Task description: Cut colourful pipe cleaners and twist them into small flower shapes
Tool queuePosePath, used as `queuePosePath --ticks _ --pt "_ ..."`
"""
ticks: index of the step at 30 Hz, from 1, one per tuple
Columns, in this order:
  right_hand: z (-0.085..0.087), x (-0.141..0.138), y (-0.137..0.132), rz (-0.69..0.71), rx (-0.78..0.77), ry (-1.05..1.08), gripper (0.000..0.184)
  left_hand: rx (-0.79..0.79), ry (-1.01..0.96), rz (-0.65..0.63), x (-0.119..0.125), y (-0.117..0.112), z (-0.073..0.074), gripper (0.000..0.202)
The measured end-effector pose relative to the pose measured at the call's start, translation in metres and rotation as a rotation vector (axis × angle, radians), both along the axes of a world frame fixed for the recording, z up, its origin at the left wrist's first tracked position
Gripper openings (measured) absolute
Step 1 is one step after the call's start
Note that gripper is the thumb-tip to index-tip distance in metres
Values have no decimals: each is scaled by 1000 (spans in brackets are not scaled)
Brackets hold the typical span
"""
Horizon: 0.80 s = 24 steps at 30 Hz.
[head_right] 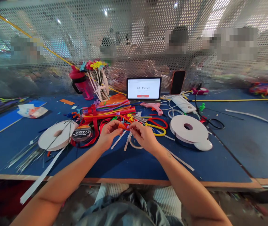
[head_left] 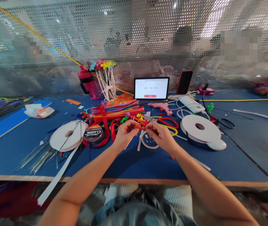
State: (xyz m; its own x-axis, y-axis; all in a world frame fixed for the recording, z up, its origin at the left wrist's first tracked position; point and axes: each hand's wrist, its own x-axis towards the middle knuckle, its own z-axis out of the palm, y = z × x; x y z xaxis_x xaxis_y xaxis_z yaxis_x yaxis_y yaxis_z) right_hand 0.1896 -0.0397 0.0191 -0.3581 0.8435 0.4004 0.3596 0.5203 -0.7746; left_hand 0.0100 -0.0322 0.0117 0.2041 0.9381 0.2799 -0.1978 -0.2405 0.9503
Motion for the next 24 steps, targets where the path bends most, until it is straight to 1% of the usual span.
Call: queuePosePath --ticks 1,3,6,9,12,17,21,24 --pt "2 3 0 -28 49 -65 14 4 40 -15 -2 2 0 17" --pt "4 8 1 -56 114 -154 16 43 128 2 -5 3 3 20" --pt "5 9 1 -64 185 -210 17 166 273 41 -8 3 8 19" --pt "4 9 1 -66 252 -247 18 299 373 28 -10 1 14 17" --pt "3 10 1 -81 324 -300 18 409 440 23 -11 0 16 16" --pt "0 12 1 -137 484 -436 21 552 541 16 -11 1 14 14" --pt "2 12 1 -114 574 -500 24 635 623 2 -13 4 11 15" --pt "2 12 2 -90 611 -537 24 701 725 -53 -15 6 7 17"
